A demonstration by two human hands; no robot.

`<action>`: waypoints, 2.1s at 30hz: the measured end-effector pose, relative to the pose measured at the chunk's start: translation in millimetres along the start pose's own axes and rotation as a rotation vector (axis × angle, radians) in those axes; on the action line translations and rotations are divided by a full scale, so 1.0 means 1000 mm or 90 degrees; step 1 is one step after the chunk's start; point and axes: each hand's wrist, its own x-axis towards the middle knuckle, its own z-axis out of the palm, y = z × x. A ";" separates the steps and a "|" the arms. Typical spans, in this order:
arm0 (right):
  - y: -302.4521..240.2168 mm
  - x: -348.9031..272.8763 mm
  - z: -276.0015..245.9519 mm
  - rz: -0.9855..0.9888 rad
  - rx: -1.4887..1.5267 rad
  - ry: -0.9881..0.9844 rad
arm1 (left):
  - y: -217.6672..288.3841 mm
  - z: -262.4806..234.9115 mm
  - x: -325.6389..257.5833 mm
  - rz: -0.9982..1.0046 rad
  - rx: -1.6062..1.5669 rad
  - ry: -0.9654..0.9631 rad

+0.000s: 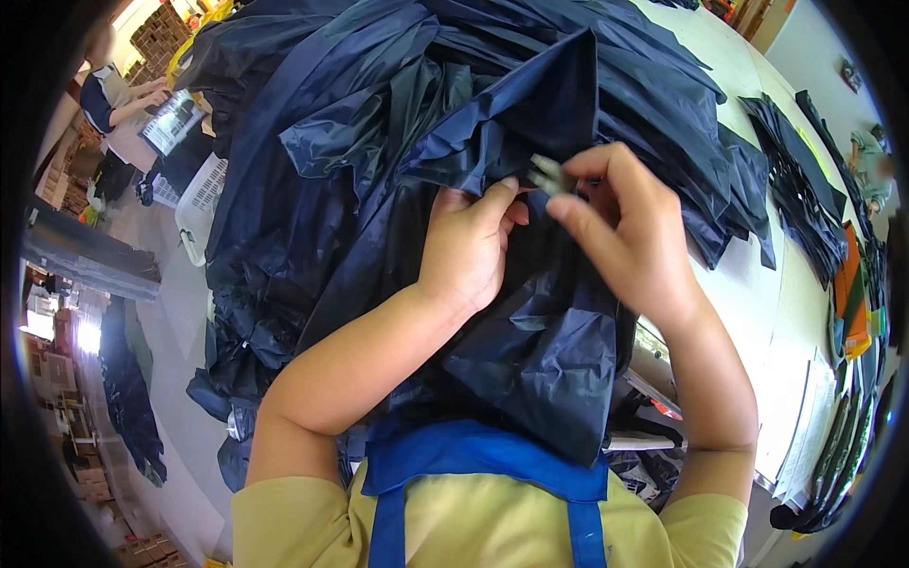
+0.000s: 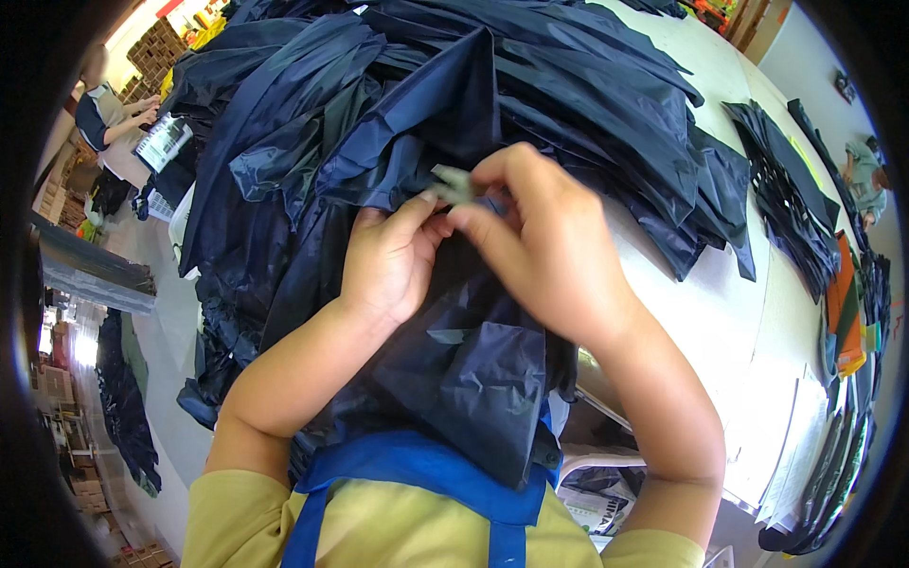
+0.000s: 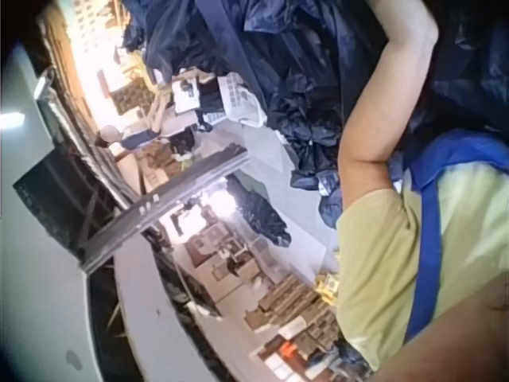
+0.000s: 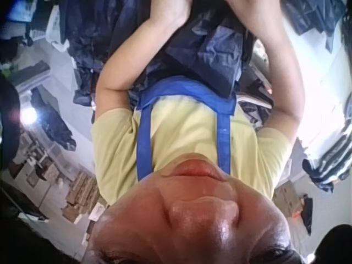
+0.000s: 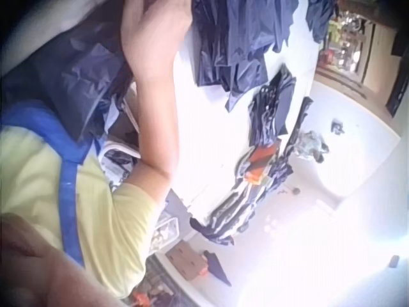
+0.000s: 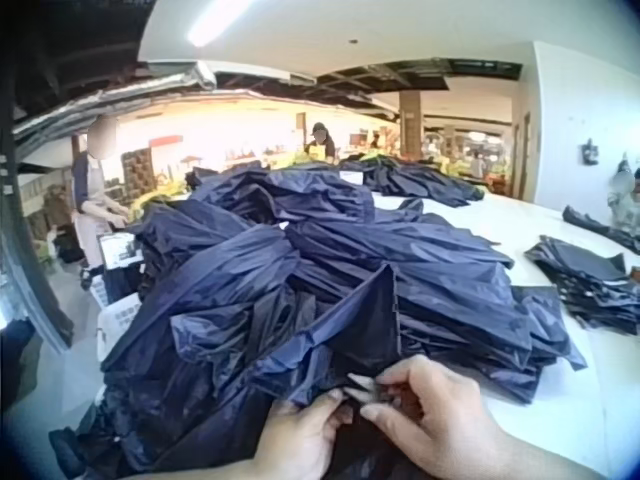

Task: The person repeatedly picks up dark fabric pieces from a large pile and uses small scissors to trim edges and remove loose threads. The person handles the fabric one at a time, turning pieces over to access different sides, and places trimmed pieces back onto the pile.

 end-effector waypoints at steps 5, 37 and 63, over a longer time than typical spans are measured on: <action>0.037 0.009 0.001 0.083 0.123 -0.006 | 0.004 -0.002 0.000 0.011 0.022 -0.016; 0.072 -0.011 -0.019 0.089 0.350 0.018 | 0.010 -0.008 0.004 0.020 0.108 -0.066; 0.029 -0.049 -0.026 -0.252 -0.153 0.103 | 0.066 0.106 0.017 0.376 0.877 -0.523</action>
